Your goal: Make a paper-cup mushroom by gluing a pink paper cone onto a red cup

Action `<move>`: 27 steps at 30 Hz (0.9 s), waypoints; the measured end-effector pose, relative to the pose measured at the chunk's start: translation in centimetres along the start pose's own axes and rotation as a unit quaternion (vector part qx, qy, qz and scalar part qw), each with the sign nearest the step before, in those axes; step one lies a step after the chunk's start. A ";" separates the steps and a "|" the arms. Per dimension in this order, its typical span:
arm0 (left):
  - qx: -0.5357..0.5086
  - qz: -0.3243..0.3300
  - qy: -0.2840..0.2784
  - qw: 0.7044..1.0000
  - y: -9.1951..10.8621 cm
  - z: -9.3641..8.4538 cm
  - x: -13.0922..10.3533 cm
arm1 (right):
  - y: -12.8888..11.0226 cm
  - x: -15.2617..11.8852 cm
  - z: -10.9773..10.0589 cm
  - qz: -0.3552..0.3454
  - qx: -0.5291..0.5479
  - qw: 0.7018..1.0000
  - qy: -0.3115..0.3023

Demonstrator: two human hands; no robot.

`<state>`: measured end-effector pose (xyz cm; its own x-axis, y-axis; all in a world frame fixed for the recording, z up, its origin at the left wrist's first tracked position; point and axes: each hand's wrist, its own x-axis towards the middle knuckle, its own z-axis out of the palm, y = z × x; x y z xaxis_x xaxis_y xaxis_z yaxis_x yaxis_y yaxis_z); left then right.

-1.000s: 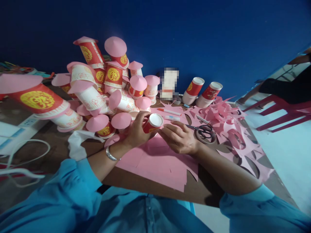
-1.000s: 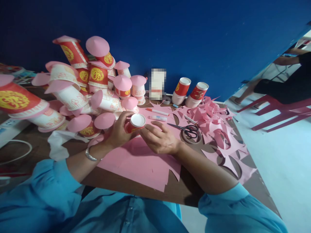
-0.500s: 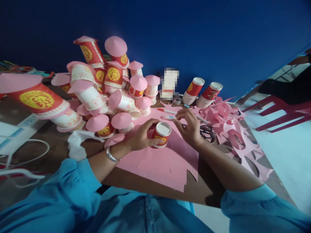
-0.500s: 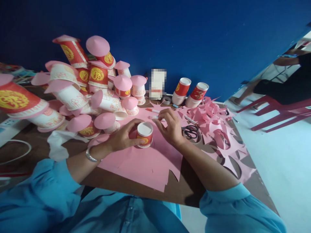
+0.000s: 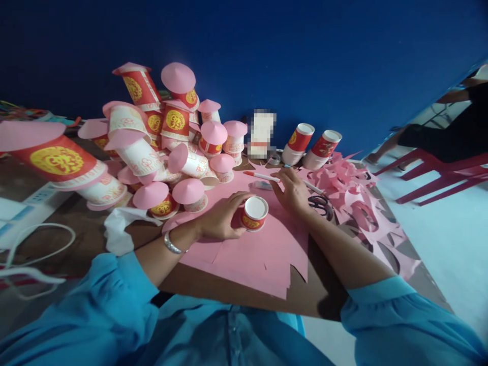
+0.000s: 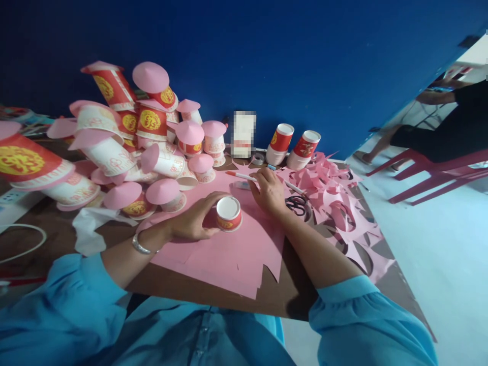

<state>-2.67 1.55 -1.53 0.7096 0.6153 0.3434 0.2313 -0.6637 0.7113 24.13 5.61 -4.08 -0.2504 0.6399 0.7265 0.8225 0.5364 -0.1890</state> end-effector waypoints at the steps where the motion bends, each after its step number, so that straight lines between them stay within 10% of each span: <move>1: -0.013 0.004 0.000 1.000 0.0 -0.1 0.0 | 0.0 0.0 0.0 -0.005 -0.005 1.000 -0.002; 10: -0.147 0.001 0.042 0.988 -1.6 -0.3 -0.4 | -0.9 -0.4 0.0 0.001 -0.098 0.993 -0.069; 20: 0.024 0.127 0.249 0.960 -0.3 0.3 0.1 | -2.3 -0.9 1.0 -0.037 -0.159 0.975 -0.149; 27: 0.127 0.234 0.284 0.921 3.5 -1.3 0.6 | -2.2 -0.9 1.2 0.003 -0.142 0.978 -0.154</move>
<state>-2.32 0.12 1.93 0.3247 0.3111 0.8932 0.1879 -0.9468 0.2615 21.96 4.54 -5.07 -0.3516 0.8011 0.4844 0.9221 0.3857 0.0315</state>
